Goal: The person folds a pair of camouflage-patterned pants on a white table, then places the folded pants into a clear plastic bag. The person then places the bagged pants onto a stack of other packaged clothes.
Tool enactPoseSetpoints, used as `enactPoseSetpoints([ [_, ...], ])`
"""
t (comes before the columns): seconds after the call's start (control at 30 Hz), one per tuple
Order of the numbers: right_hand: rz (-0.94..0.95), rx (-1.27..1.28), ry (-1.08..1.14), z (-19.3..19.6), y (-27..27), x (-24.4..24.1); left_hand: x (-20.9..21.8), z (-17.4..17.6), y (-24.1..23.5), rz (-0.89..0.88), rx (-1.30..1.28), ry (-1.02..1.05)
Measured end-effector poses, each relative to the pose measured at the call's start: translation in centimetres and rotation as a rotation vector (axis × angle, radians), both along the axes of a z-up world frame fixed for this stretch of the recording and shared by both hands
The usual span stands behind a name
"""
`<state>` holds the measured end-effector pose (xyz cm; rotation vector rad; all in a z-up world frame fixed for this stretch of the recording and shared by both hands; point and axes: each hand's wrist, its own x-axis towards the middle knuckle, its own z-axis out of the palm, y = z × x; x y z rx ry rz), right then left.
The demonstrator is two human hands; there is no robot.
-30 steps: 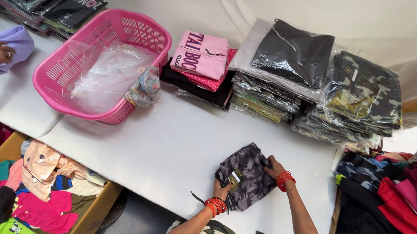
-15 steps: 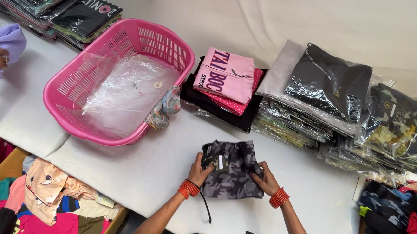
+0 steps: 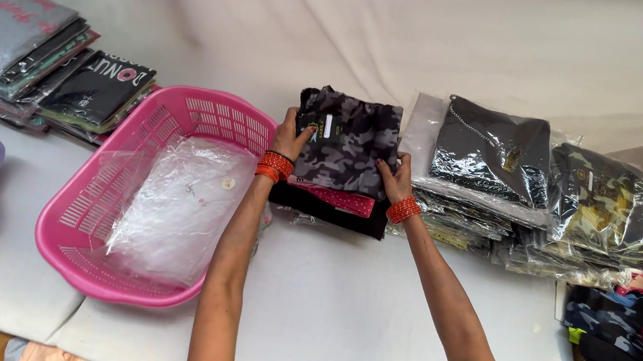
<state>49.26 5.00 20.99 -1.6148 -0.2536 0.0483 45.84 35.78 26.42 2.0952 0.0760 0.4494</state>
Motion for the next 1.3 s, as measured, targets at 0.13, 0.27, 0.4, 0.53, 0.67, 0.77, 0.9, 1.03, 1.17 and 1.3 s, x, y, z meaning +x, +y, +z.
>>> enactPoseSetpoints([
  [0.13, -0.114, -0.036, 0.156, -1.1, 0.9, 2.5, 4.4, -5.9, 0.5, 0.042, -0.047, 0.169],
  [0.27, -0.124, -0.524, 0.055, -7.1, 0.1, 3.0, 6.1, -14.2, -0.4, 0.187, 0.093, 0.269],
  [0.4, -0.14, -0.532, -0.017, -7.8, 0.3, 1.9, 2.1, -6.3, -2.0, 0.251, 0.106, 0.469],
  [0.53, -0.154, -0.517, 0.034, -6.5, 0.8, 1.1, 3.1, -8.0, -2.4, 0.236, 0.136, 0.494],
  [0.67, -0.173, -0.531, 0.043, -6.4, 0.8, -0.3, 3.2, -11.0, -2.8, 0.253, 0.324, 0.388],
  [0.77, -0.145, -0.515, -0.01, -7.0, 0.3, -2.3, 2.2, -9.2, -3.2, 0.254, 0.421, 0.376],
  [0.9, -0.1, -0.627, -0.252, -7.5, -0.7, -6.8, 0.9, -8.0, -4.8, 0.361, 0.566, 0.238],
  [1.03, -0.028, -0.649, -0.325, -9.1, -3.6, -15.1, -5.4, -10.2, -10.2, 0.396, 0.473, -0.133],
  [1.17, 0.136, -1.239, -0.216, -18.5, -11.9, -23.5, -15.9, -17.8, -16.8, 0.312, 0.314, -0.058],
  [1.3, 0.01, -1.442, -0.338, -22.3, -20.3, -32.3, -27.3, -24.6, -21.7, 0.097, 0.439, 0.562],
])
